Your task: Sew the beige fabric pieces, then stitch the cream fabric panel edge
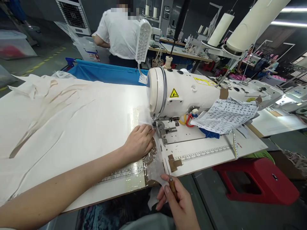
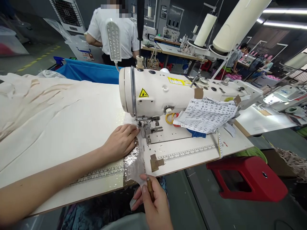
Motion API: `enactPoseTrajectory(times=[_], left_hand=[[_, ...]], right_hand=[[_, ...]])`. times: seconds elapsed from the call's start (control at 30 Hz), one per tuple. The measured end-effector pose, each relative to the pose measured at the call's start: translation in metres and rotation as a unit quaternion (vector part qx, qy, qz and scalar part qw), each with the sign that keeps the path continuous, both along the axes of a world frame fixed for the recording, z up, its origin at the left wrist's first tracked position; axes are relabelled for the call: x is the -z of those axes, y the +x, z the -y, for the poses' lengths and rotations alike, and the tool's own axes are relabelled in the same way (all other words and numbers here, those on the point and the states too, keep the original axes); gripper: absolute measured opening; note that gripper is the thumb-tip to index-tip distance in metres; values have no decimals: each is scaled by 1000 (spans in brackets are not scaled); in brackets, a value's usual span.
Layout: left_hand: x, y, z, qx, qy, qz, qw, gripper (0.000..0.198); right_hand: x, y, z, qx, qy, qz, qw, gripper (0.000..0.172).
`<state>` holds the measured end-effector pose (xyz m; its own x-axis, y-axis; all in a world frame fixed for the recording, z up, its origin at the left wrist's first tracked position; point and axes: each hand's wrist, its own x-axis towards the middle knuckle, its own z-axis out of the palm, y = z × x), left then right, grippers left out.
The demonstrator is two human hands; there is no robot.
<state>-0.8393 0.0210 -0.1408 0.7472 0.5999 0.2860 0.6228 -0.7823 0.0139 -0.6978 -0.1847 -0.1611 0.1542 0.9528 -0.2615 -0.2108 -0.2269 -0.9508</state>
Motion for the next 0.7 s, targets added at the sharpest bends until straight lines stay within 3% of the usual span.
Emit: enactPoseTrajectory(times=[0.17, 0.37, 0.7], left_hand=[[1, -2, -3, -5, 2, 12, 1000, 45], [1, -1, 12, 53, 1, 34, 998, 41], [4, -1, 16, 66, 1, 54, 996, 41]], right_hand=[[2, 3, 1, -9, 16, 17, 1000, 45], [1, 5, 1, -4, 5, 20, 1000, 46], [0, 9, -2, -8, 20, 63, 998, 42]])
